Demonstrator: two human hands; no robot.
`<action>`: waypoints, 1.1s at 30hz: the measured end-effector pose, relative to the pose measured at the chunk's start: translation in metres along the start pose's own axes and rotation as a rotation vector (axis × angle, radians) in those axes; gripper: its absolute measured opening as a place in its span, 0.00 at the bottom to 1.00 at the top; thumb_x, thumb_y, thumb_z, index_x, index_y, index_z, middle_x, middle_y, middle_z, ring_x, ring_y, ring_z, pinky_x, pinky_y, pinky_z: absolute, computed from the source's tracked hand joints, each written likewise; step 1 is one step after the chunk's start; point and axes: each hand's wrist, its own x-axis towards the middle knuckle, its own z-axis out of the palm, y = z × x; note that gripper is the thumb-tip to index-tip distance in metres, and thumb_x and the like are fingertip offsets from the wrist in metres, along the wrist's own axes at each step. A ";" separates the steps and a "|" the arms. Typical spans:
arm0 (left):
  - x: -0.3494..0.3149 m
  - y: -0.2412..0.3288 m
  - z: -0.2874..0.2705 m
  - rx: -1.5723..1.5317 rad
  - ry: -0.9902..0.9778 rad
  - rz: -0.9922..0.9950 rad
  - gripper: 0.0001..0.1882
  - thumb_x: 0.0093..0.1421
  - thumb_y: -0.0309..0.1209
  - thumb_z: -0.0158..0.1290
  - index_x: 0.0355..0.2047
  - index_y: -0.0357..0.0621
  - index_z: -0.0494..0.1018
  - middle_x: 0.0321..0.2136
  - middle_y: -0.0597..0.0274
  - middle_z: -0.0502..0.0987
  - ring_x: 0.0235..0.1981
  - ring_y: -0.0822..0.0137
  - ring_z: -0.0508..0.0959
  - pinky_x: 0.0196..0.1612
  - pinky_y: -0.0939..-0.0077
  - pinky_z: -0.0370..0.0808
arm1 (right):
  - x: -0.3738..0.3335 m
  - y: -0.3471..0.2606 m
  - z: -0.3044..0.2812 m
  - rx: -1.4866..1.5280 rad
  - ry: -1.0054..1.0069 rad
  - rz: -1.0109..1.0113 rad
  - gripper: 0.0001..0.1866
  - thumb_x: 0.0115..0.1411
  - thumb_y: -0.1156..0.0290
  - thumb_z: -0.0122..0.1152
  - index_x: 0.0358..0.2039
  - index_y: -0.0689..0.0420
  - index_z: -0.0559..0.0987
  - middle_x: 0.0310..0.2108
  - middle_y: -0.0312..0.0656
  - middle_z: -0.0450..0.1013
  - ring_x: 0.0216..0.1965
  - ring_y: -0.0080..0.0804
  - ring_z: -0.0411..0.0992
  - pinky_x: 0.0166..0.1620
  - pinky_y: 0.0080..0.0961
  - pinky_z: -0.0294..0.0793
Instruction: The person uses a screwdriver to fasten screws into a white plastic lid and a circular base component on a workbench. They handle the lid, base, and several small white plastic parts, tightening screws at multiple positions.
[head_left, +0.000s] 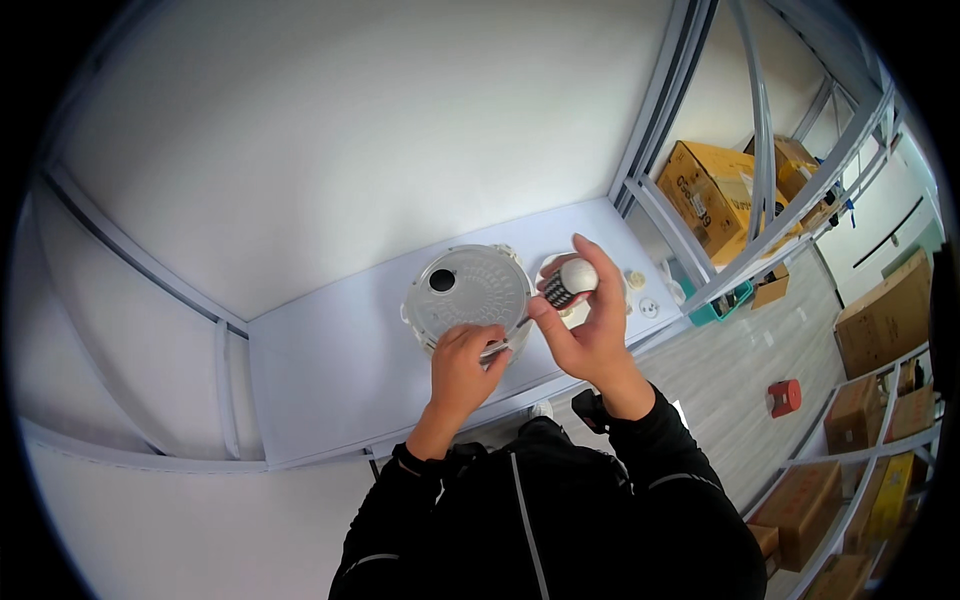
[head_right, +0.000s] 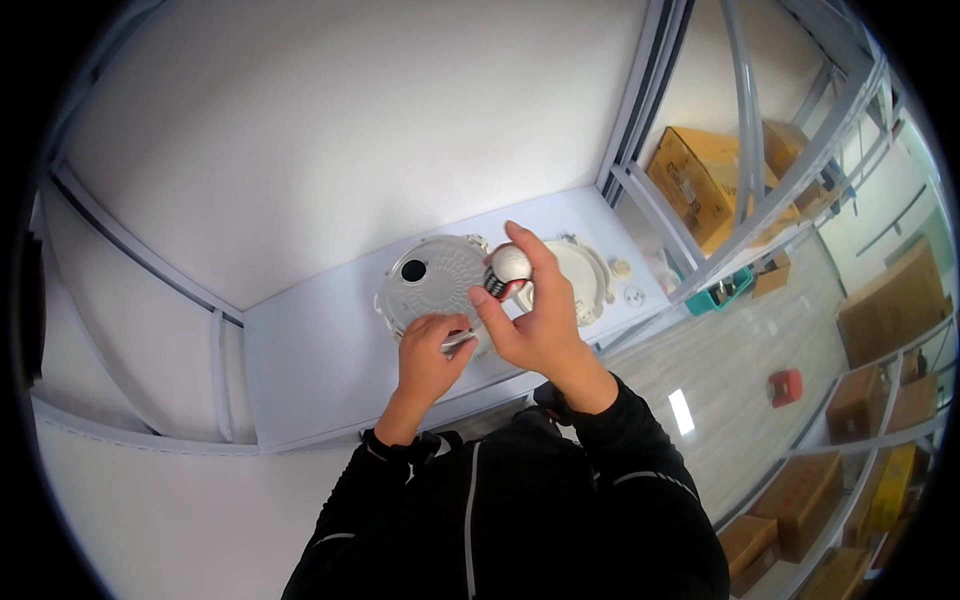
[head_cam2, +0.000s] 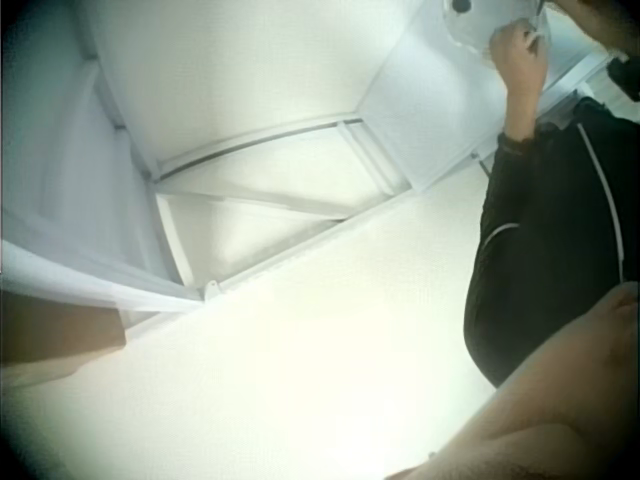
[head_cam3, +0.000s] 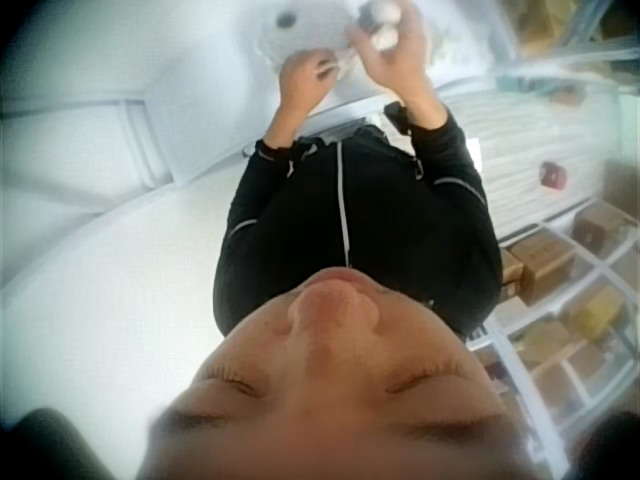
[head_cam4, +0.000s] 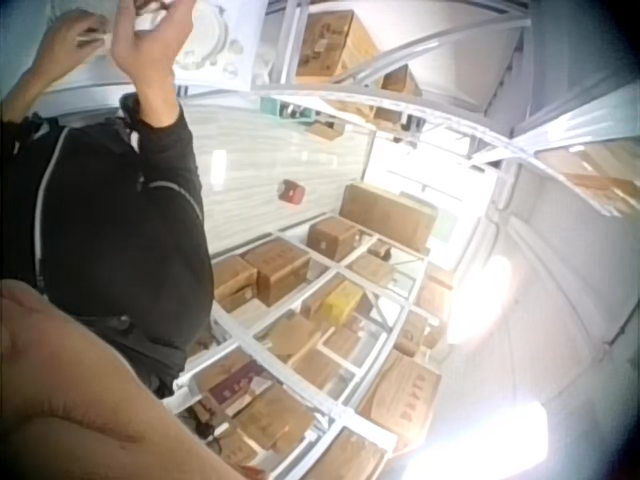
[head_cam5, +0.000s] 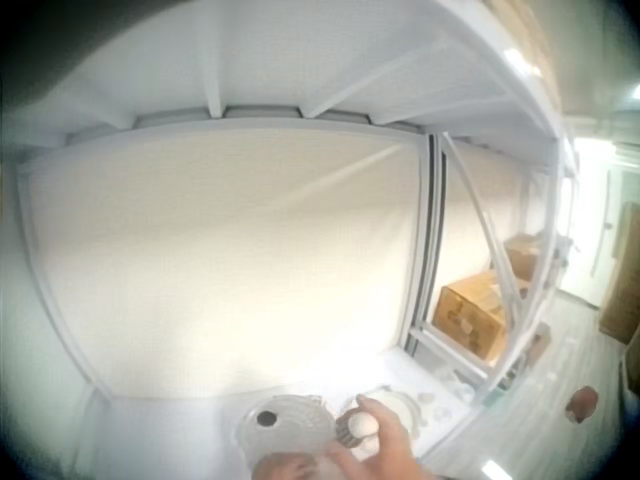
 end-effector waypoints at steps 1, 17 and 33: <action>-0.001 0.001 -0.003 -0.029 -0.012 0.005 0.18 0.50 0.27 0.70 0.42 0.45 0.82 0.38 0.61 0.86 0.44 0.53 0.83 0.51 0.57 0.78 | -0.002 0.002 -0.003 -0.017 0.024 -0.017 0.39 0.60 0.76 0.72 0.69 0.66 0.65 0.42 0.47 0.79 0.39 0.34 0.78 0.46 0.30 0.77; -0.008 -0.049 -0.073 0.075 -0.099 -0.104 0.32 0.51 0.29 0.71 0.58 0.41 0.76 0.62 0.52 0.75 0.67 0.43 0.71 0.68 0.52 0.70 | -0.036 0.014 0.014 -0.018 -0.526 0.223 0.29 0.52 0.80 0.64 0.57 0.55 0.76 0.48 0.49 0.78 0.39 0.54 0.81 0.41 0.38 0.82; -0.030 -0.032 -0.022 0.214 0.256 -0.054 0.30 0.42 0.38 0.79 0.42 0.45 0.77 0.50 0.58 0.79 0.51 0.51 0.74 0.56 0.55 0.72 | -0.052 0.029 0.037 -0.162 -0.628 0.382 0.22 0.58 0.73 0.69 0.53 0.56 0.77 0.47 0.51 0.77 0.41 0.58 0.80 0.41 0.45 0.80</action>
